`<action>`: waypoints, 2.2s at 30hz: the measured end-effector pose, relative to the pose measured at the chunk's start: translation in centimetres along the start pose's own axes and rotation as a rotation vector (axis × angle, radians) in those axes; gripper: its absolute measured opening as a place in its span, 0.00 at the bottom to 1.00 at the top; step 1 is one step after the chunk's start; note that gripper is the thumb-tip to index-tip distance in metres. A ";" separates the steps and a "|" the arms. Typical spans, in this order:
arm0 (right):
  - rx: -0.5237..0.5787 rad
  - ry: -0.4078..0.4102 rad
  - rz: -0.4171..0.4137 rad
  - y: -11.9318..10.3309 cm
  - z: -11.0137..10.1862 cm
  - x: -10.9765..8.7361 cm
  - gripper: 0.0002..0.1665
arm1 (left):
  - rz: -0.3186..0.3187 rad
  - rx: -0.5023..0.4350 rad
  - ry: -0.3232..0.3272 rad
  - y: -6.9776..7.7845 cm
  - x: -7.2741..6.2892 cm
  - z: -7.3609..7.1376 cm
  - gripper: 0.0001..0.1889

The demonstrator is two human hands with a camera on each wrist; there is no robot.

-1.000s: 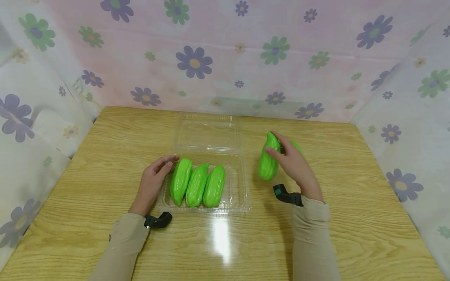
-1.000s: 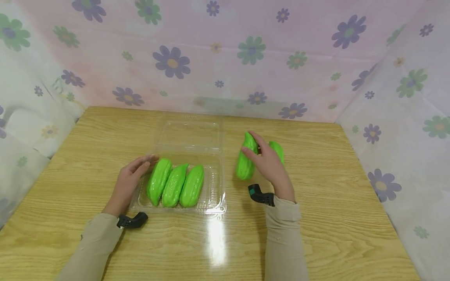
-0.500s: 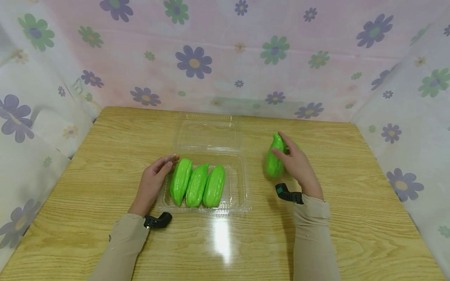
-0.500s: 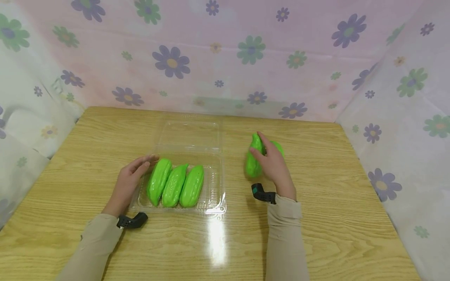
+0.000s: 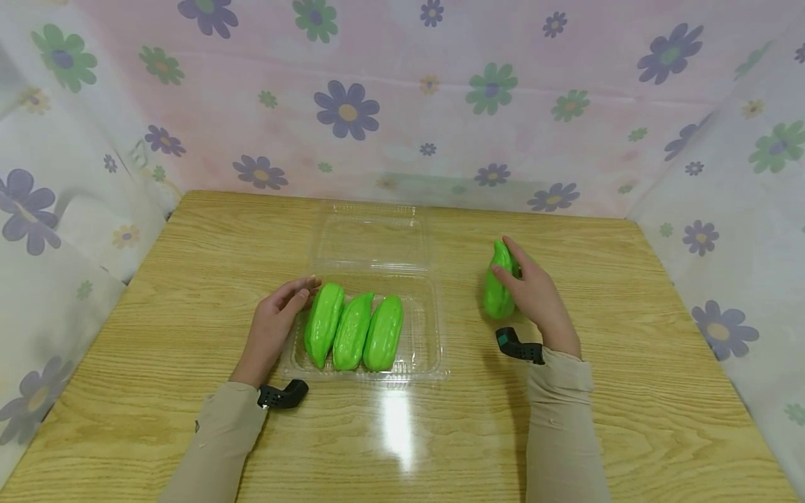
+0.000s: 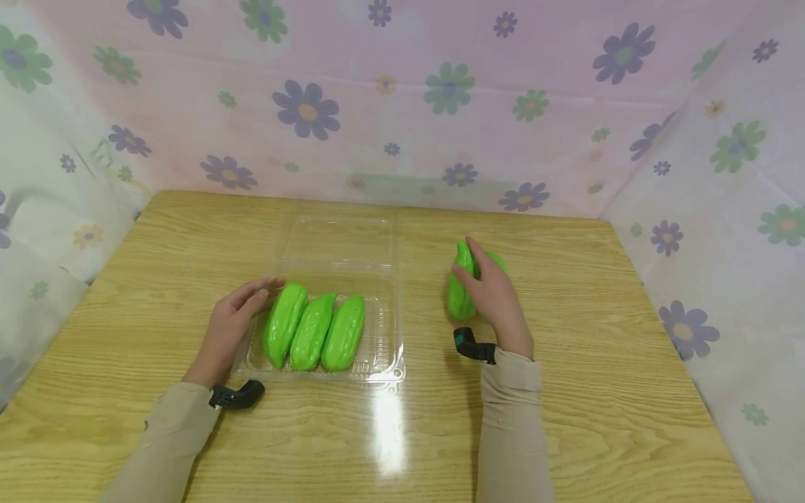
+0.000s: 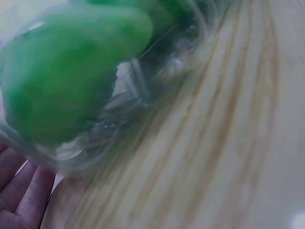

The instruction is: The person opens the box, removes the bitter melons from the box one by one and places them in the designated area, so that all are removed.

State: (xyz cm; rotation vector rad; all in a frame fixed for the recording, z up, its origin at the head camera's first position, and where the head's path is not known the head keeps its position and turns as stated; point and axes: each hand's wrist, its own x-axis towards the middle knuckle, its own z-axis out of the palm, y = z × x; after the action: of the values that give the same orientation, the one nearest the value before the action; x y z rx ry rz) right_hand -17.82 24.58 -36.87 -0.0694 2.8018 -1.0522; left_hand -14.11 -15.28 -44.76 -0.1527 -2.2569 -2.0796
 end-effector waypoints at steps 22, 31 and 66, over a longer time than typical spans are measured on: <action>-0.046 -0.035 0.079 0.2 0.0 -0.1 0.45 | -0.005 0.016 0.001 0.1 0.0 0.0 0.19; -0.075 -0.017 0.043 0.0 0.5 0.2 0.41 | -0.018 0.008 -0.012 1.7 -0.4 0.2 0.19; -0.129 0.197 0.029 0.6 2.3 1.3 0.27 | -0.023 0.021 -0.009 2.9 -0.6 0.5 0.19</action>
State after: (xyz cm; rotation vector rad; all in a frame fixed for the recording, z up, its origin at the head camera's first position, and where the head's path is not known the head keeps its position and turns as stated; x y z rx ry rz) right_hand -18.74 23.37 -39.11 0.0648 3.0346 -0.9175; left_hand -13.13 -14.61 -42.01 -0.1362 -2.2955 -2.0700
